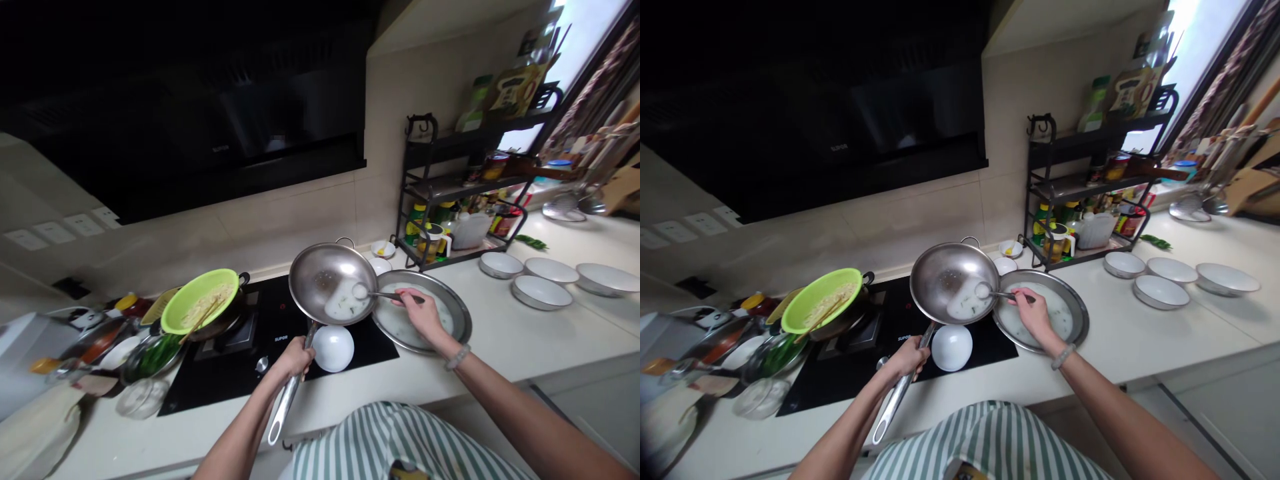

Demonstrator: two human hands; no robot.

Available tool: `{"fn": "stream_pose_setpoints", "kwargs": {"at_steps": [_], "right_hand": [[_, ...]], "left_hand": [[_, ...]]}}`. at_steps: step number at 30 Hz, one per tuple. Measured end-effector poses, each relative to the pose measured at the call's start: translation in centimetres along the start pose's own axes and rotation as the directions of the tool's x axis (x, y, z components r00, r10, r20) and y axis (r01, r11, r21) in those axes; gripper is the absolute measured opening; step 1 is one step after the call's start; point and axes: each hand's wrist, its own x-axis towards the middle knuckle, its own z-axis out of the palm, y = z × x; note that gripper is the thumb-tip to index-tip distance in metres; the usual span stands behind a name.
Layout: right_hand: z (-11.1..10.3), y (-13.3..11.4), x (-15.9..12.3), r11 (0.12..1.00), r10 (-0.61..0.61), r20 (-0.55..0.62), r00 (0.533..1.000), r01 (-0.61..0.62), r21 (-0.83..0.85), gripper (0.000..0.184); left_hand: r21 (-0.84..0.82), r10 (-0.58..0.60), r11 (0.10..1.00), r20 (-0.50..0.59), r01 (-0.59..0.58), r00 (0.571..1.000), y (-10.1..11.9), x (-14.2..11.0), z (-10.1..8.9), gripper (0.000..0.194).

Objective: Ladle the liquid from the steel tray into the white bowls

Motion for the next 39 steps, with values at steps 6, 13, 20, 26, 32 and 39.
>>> {"fn": "stream_pose_setpoints", "kwargs": {"at_steps": [6,13,20,26,32,39], "right_hand": [[0.0,0.1,0.0,0.978,0.075,-0.069,0.995,-0.06,0.197,0.01],[-0.6,0.0,-0.2,0.99,0.048,-0.065,0.997,-0.039,0.136,0.011],[-1.7,-1.0,-0.6,0.968,0.113,-0.076,0.991,-0.093,0.232,0.012],[-5.0,-1.8,-0.3,0.962,0.093,-0.116,0.989,-0.059,0.266,0.016],[-8.9,-1.5,-0.1,0.988,-0.028,-0.241,0.97,0.064,0.14,0.012],[-12.1,0.1,-2.3,0.854,-0.344,-0.041,0.938,0.295,-0.428,0.018]], "left_hand": [[-0.003,0.016,1.0,0.005,-0.016,1.0,0.1,-0.1,0.0,0.014],[-0.012,0.017,1.0,0.007,-0.016,1.0,-0.3,0.3,-0.1,0.014],[-0.024,0.013,1.0,0.006,-0.012,1.0,-0.2,0.1,-0.1,0.014],[-0.031,0.012,0.999,-0.001,-0.012,1.0,-0.3,0.2,0.0,0.014],[-0.015,0.023,1.0,0.01,-0.023,1.0,-0.7,0.5,-0.1,0.012],[-0.017,0.024,1.0,0.005,-0.024,1.0,-0.7,0.5,-0.1,0.014]]}}
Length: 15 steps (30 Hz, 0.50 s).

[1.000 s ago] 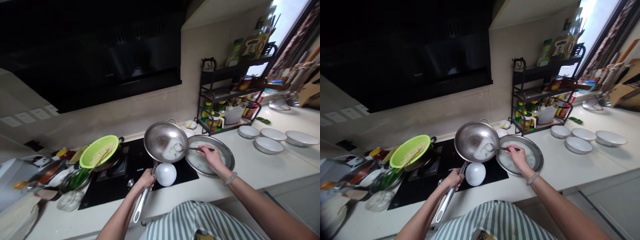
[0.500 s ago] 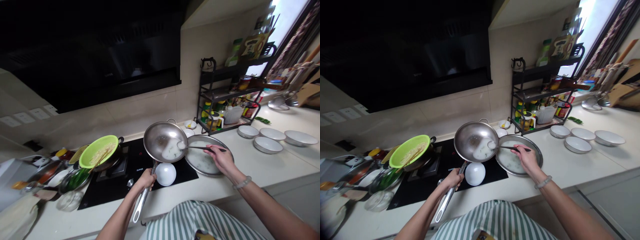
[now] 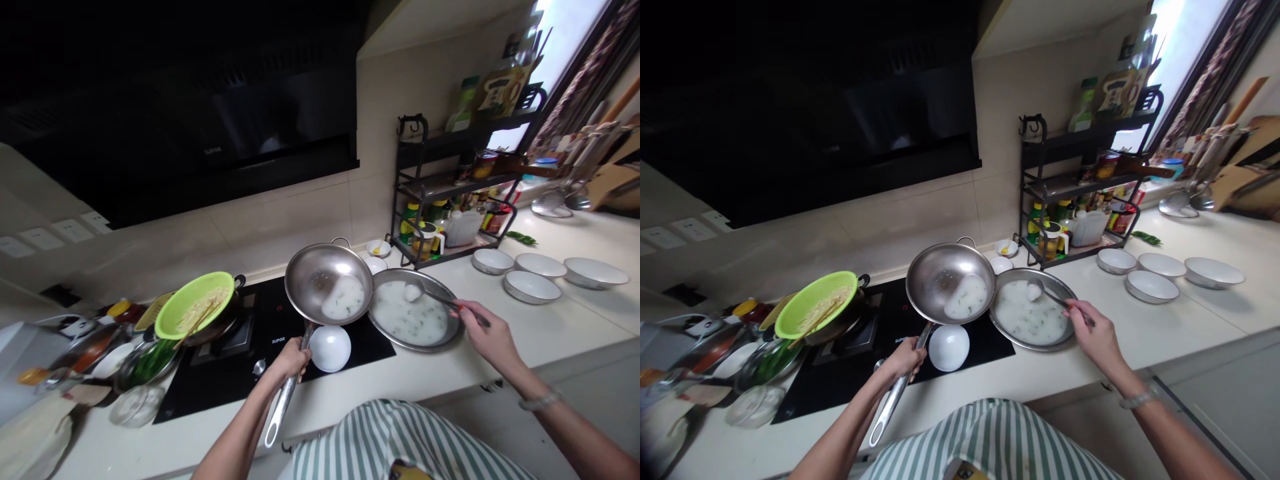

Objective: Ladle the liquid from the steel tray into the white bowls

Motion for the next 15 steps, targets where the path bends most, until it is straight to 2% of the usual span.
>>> {"fn": "stream_pose_setpoints", "kwargs": {"at_steps": [2,4,6,7,8,10,11,12,13,15], "right_hand": [[-0.5,0.6,-0.7,0.966,-0.238,0.051,0.97,0.241,-0.09,0.018],[-0.8,1.1,-1.4,0.888,-0.424,0.134,0.896,0.44,-0.136,0.018],[-0.9,1.4,-1.9,0.832,-0.509,0.201,0.837,0.538,-0.133,0.02],[-0.8,1.6,-2.2,0.829,-0.515,0.212,0.831,0.546,-0.124,0.021],[-0.7,1.7,-2.4,0.844,-0.499,0.196,0.845,0.524,-0.113,0.02],[-0.4,1.8,-2.5,0.925,-0.365,0.087,0.927,0.372,-0.077,0.018],[-0.2,1.8,-2.4,0.971,-0.236,0.007,0.972,0.236,-0.04,0.018],[0.0,1.7,-2.2,0.997,-0.075,-0.086,0.993,0.077,0.025,0.019],[0.1,1.4,-1.9,0.989,0.096,-0.179,0.979,-0.073,0.132,0.019],[0.5,0.6,-1.1,0.877,0.384,-0.273,0.882,-0.257,0.406,0.017]], "left_hand": [[-0.002,0.001,1.0,-0.002,-0.001,1.0,0.2,-0.2,0.0,0.014],[-0.006,0.001,1.0,-0.005,-0.001,1.0,0.3,-0.3,0.1,0.014],[-0.005,0.004,1.0,-0.005,-0.004,1.0,0.4,-0.4,0.1,0.014],[-0.002,0.004,1.0,-0.007,-0.004,1.0,0.4,-0.5,0.1,0.014],[0.004,0.003,1.0,-0.008,-0.003,1.0,0.4,-0.5,0.1,0.013],[0.017,-0.002,1.0,-0.007,0.002,1.0,0.4,-0.4,0.1,0.013],[0.019,-0.007,1.0,-0.006,0.007,1.0,0.4,-0.4,0.1,0.013],[0.019,-0.009,1.0,-0.005,0.009,1.0,0.4,-0.3,0.1,0.013],[0.017,-0.01,1.0,-0.005,0.011,1.0,0.4,-0.3,0.1,0.013],[0.012,-0.015,1.0,-0.007,0.015,1.0,0.4,-0.2,0.1,0.013]]}}
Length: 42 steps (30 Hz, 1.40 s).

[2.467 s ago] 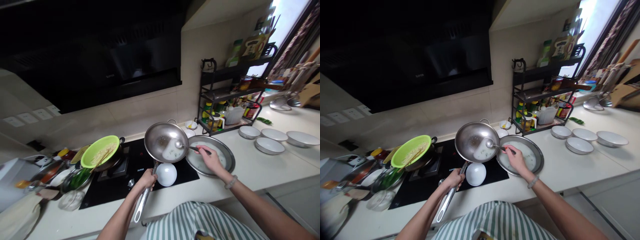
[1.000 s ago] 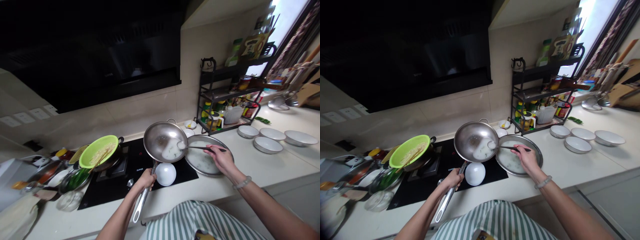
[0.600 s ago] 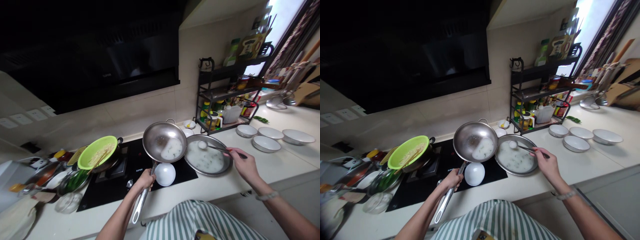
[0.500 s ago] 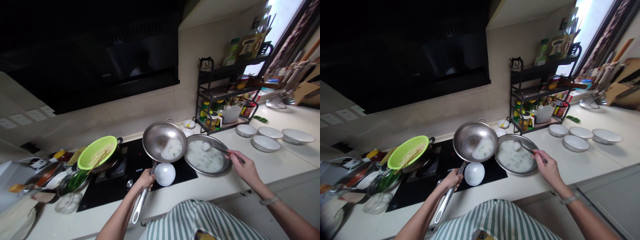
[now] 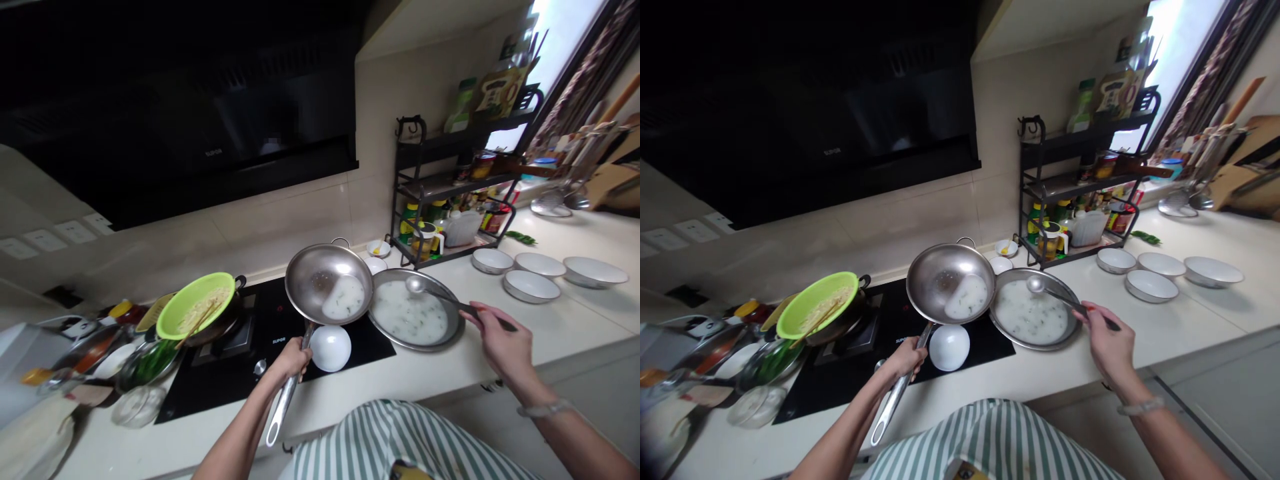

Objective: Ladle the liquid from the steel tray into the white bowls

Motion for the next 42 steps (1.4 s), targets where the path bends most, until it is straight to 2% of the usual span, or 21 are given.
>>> {"fn": "stream_pose_setpoints", "kwargs": {"at_steps": [1,3,6,8,10,13,16,18,20,24,26,28,34,42], "right_hand": [[0.5,-0.5,0.1,0.989,0.088,-0.04,0.995,-0.082,0.122,0.015],[1.8,-1.8,0.0,0.949,0.183,0.006,0.983,-0.179,0.258,0.015],[4.0,-3.3,-1.0,0.946,0.161,0.157,0.974,-0.197,0.256,0.018],[5.8,-3.8,-1.9,0.981,0.088,0.261,0.961,-0.128,0.144,0.022],[7.4,-3.6,-2.8,1.0,0.013,0.397,0.918,-0.017,0.006,0.024],[9.5,-2.3,-3.7,0.984,-0.116,0.571,0.813,0.172,-0.045,0.023],[10.8,-0.8,-4.2,0.93,-0.251,0.664,0.705,0.366,-0.037,0.023],[11.2,-0.1,-4.3,0.904,-0.271,0.693,0.668,0.423,-0.055,0.022],[11.5,0.2,-4.3,0.928,-0.205,0.688,0.696,0.362,-0.089,0.023],[12.0,0.0,-3.8,0.989,0.08,0.524,0.848,0.0,-0.15,0.023],[12.1,-0.3,-3.3,0.985,0.16,0.435,0.886,-0.115,-0.127,0.02],[12.2,-0.5,-2.9,0.983,0.177,0.404,0.897,-0.146,-0.107,0.018],[11.9,-1.8,-2.6,0.985,0.161,0.435,0.886,-0.114,-0.132,0.017],[11.6,-1.7,-1.8,0.955,0.247,0.321,0.914,-0.287,0.081,0.007]], "left_hand": [[0.002,-0.002,1.0,0.0,0.002,1.0,0.0,0.0,0.0,0.013],[0.009,-0.004,1.0,-0.001,0.004,1.0,0.0,0.0,0.0,0.013],[0.012,-0.004,1.0,-0.002,0.004,1.0,0.0,0.0,0.0,0.013],[0.006,-0.001,1.0,0.0,0.001,1.0,0.0,0.0,0.0,0.014],[0.0,-0.001,1.0,0.008,0.001,1.0,-0.1,0.0,0.0,0.013],[-0.001,0.001,1.0,0.007,-0.001,1.0,0.0,0.0,0.0,0.013],[0.012,-0.001,1.0,-0.003,0.001,1.0,0.1,-0.1,0.1,0.013],[0.014,-0.007,1.0,-0.007,0.007,1.0,0.2,-0.2,0.1,0.013],[0.011,-0.011,1.0,-0.009,0.011,1.0,0.2,-0.2,0.1,0.012],[0.01,-0.01,1.0,-0.004,0.01,1.0,0.3,-0.2,0.1,0.011],[0.01,-0.019,1.0,-0.01,0.019,1.0,0.3,-0.2,0.1,0.011],[0.013,-0.022,1.0,-0.014,0.022,1.0,0.2,-0.2,0.1,0.011],[0.013,0.008,1.0,-0.016,-0.008,1.0,-0.6,0.4,0.2,0.012],[-0.005,0.001,1.0,0.002,-0.001,1.0,-1.2,0.9,0.1,0.015]]}}
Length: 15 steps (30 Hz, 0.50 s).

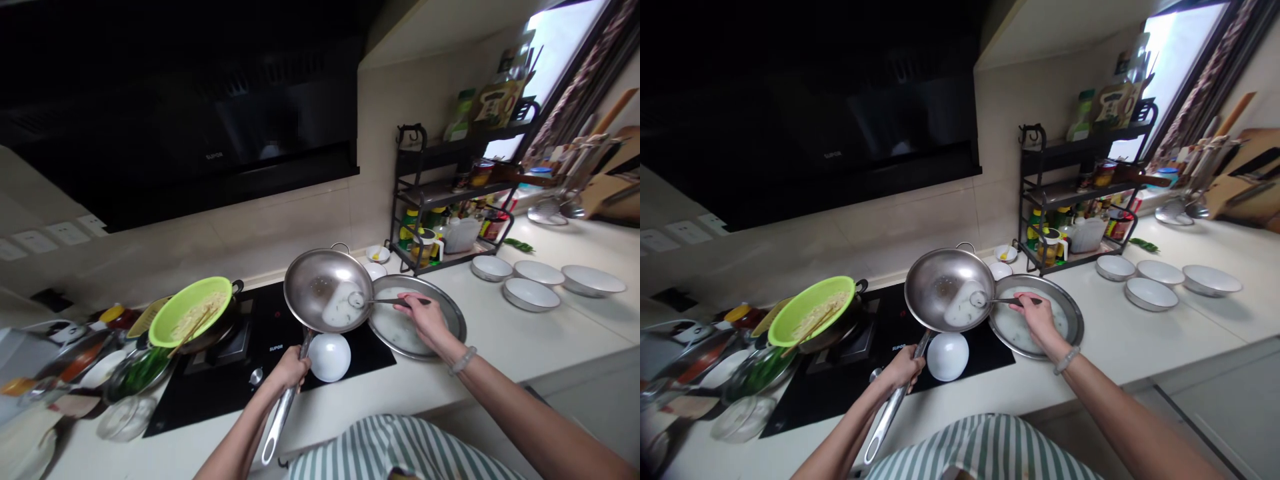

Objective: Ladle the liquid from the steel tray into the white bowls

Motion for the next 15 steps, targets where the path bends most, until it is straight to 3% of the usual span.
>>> {"fn": "stream_pose_setpoints", "kwargs": {"at_steps": [9,15], "right_hand": [[-2.1,-0.6,-0.3,0.997,-0.029,0.001,1.0,0.029,0.066,0.009],[-5.0,-2.6,-0.9,0.986,-0.069,-0.104,0.992,0.084,0.146,0.014]], "left_hand": [[0.016,0.017,1.0,0.007,-0.017,1.0,0.4,-0.4,0.0,0.014],[0.02,0.017,1.0,0.009,-0.018,1.0,0.1,-0.2,0.0,0.014]]}}
